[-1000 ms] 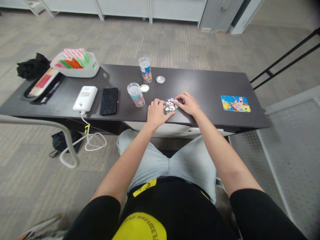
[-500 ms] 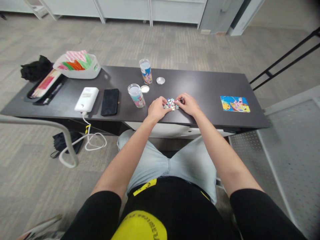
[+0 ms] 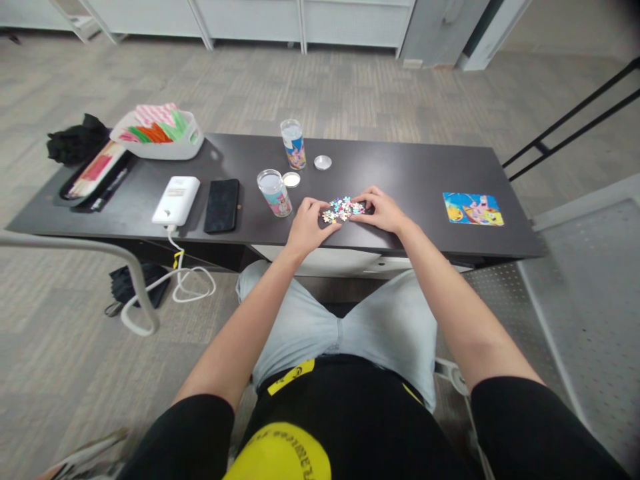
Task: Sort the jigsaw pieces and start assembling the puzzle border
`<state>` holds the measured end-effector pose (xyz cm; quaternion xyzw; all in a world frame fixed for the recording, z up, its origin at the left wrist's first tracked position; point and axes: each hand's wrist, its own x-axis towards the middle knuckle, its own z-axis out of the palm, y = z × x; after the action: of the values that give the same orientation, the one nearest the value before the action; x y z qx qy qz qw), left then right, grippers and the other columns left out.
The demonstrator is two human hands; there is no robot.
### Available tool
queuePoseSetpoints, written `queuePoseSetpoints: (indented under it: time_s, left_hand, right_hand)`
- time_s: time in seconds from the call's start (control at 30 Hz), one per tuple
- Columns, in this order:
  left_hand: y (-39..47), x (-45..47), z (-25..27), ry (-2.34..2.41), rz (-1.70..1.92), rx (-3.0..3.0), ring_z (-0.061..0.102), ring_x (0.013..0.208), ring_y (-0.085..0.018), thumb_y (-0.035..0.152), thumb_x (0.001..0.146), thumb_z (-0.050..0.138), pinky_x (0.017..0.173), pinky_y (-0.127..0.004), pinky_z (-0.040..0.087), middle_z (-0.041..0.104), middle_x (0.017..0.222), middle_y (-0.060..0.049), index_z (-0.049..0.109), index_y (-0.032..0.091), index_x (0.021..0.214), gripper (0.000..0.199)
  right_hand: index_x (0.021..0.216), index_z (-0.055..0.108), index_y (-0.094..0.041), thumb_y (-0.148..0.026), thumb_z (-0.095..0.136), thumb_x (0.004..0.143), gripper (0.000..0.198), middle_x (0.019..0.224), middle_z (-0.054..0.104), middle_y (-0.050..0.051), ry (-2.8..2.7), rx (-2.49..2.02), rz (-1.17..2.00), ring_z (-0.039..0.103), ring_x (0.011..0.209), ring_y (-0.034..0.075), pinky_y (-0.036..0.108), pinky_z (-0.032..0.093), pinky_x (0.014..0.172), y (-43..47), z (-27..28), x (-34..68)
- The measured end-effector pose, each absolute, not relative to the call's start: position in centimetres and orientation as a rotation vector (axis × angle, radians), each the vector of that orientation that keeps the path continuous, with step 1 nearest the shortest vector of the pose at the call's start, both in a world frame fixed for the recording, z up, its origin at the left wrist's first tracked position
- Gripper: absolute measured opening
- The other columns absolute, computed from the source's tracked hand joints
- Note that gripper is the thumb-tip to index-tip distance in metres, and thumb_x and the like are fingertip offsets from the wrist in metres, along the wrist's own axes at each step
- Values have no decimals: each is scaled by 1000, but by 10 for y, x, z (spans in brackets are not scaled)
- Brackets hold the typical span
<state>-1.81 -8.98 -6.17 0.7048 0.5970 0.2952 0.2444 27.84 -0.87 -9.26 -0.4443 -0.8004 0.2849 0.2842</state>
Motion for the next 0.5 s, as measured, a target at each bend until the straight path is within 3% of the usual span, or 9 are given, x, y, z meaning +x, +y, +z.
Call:
queuePoseSetpoints:
  time_s: [0.1, 0.2, 0.5]
  left_hand:
    - [-97, -20, -64, 1717, 771, 1932, 75, 156, -41, 28, 104, 110, 141, -56, 59, 73, 157, -20, 83, 17, 148, 53]
    - [-95, -16, -60, 1760, 692, 1938, 74, 158, -42, 30, 108, 106, 142, -58, 58, 74, 158, -19, 85, 19, 147, 45]
    - [-72, -10, -37, 1780, 475, 1878, 83, 125, -34, 25, 107, 103, 120, -48, 65, 83, 140, -15, 91, 23, 120, 18]
  right_hand:
    - [130, 99, -30, -48, 106, 98, 37, 132, 81, 12, -2128, -1174, 771, 73, 102, 33, 57, 69, 108, -9, -93, 278]
    - [125, 98, -30, -41, 106, 99, 30, 130, 80, 11, -2115, -1182, 753, 73, 101, 32, 56, 68, 107, -10, -93, 275]
    - [114, 91, -29, -40, 105, 96, 26, 124, 78, 10, -2082, -1162, 761, 67, 96, 30, 54, 66, 102, -10, -95, 274]
